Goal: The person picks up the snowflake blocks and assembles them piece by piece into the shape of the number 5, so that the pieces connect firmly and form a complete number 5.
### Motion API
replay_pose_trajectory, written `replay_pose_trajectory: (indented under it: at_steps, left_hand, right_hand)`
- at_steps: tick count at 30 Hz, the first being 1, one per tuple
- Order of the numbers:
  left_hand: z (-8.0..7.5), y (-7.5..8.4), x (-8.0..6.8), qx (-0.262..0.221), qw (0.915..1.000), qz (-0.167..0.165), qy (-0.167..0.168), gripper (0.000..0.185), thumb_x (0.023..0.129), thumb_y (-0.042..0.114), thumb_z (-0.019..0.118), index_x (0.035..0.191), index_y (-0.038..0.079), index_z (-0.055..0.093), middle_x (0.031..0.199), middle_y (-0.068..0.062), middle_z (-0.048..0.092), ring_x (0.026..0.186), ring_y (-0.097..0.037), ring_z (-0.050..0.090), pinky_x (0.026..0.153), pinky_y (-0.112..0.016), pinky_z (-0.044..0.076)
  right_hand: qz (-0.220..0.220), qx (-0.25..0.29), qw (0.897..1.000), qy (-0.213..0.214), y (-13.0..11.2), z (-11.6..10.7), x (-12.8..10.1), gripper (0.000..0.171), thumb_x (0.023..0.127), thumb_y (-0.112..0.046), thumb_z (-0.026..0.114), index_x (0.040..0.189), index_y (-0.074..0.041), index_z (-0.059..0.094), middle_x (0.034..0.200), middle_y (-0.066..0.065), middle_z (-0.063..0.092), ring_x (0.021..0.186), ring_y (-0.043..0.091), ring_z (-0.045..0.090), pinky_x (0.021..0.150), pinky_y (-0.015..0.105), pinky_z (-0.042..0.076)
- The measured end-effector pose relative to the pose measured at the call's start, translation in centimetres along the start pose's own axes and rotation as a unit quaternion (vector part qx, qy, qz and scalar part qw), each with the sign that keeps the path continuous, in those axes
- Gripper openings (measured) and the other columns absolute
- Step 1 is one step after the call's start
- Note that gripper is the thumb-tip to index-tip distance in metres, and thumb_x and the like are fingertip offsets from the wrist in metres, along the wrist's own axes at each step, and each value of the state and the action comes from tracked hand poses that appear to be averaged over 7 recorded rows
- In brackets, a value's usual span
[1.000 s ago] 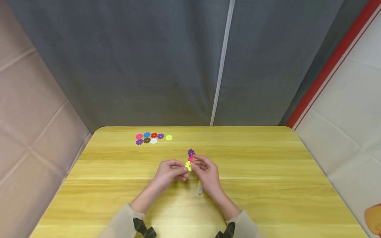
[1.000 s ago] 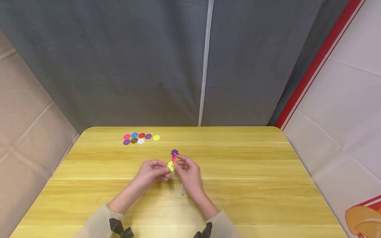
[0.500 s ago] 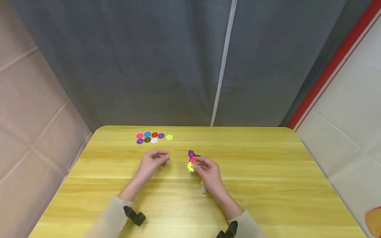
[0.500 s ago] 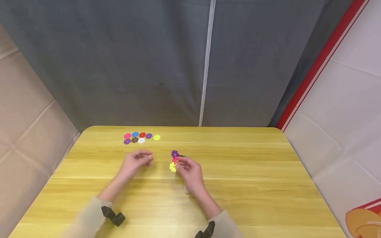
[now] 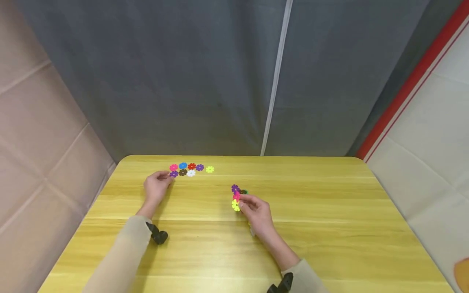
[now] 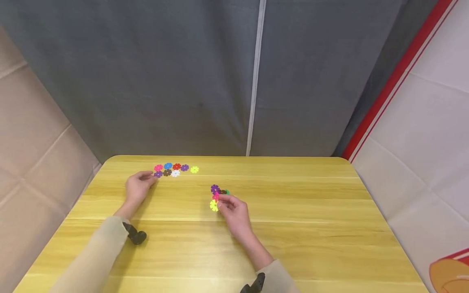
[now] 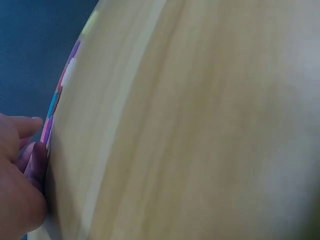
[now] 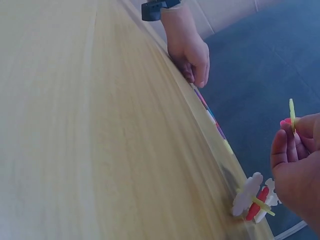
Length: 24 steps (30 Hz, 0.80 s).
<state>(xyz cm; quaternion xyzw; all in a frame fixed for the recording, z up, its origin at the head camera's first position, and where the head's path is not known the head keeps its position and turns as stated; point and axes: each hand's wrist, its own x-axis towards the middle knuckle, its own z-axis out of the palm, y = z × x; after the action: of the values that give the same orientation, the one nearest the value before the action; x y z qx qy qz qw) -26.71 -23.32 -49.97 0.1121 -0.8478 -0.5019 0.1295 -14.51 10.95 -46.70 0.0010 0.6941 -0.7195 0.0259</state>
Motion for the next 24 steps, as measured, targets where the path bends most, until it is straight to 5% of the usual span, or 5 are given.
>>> replay_pose_trajectory:
  at_steps: [4,9,16,24]
  left_hand:
    - [0.1,0.1,0.7,0.034,0.9993,-0.005,-0.015,0.039,0.091,0.012,0.078,0.125,-0.006,0.069,0.116,-0.025,0.07,0.105,-0.035,0.067,0.085,-0.034,0.058]
    - [0.2,0.2,1.1,0.081,0.9966,0.013,-0.012,0.041,0.091,0.014,0.078,0.124,-0.007,0.068,0.119,-0.028,0.067,0.109,-0.041,0.063,0.096,-0.051,0.052]
    - [0.3,0.3,1.4,0.122,0.9924,0.019,-0.002,0.037,0.093,0.015,0.076,0.123,-0.006,0.069,0.124,-0.028,0.065,0.118,-0.045,0.058,0.105,-0.056,0.044]
    - [0.5,0.6,1.3,0.129,0.9912,0.024,-0.013,0.033,0.093,0.011,0.073,0.12,-0.007,0.07,0.118,-0.028,0.068,0.114,-0.045,0.06,0.103,-0.056,0.047]
  right_hand:
    - [-0.009,0.019,1.0,-0.005,0.0,0.1,0.0,0.025,0.097,0.003,0.065,0.122,0.006,0.067,0.121,0.018,0.068,0.106,0.023,0.067,0.091,0.029,0.059]
    - [-0.02,0.017,1.0,-0.008,0.0,0.2,0.1,0.025,0.096,0.005,0.064,0.121,0.006,0.068,0.119,0.018,0.068,0.102,0.021,0.067,0.09,0.033,0.06]
    - [-0.05,-0.049,0.997,-0.013,0.1,0.4,0.1,0.026,0.093,0.001,0.069,0.119,0.001,0.071,0.11,0.013,0.07,0.098,0.022,0.065,0.08,0.023,0.059]
    - [-0.058,-0.042,0.997,-0.033,0.1,0.3,0.0,0.034,0.094,0.004,0.066,0.127,-0.004,0.069,0.102,0.013,0.066,0.09,0.023,0.065,0.079,0.047,0.062]
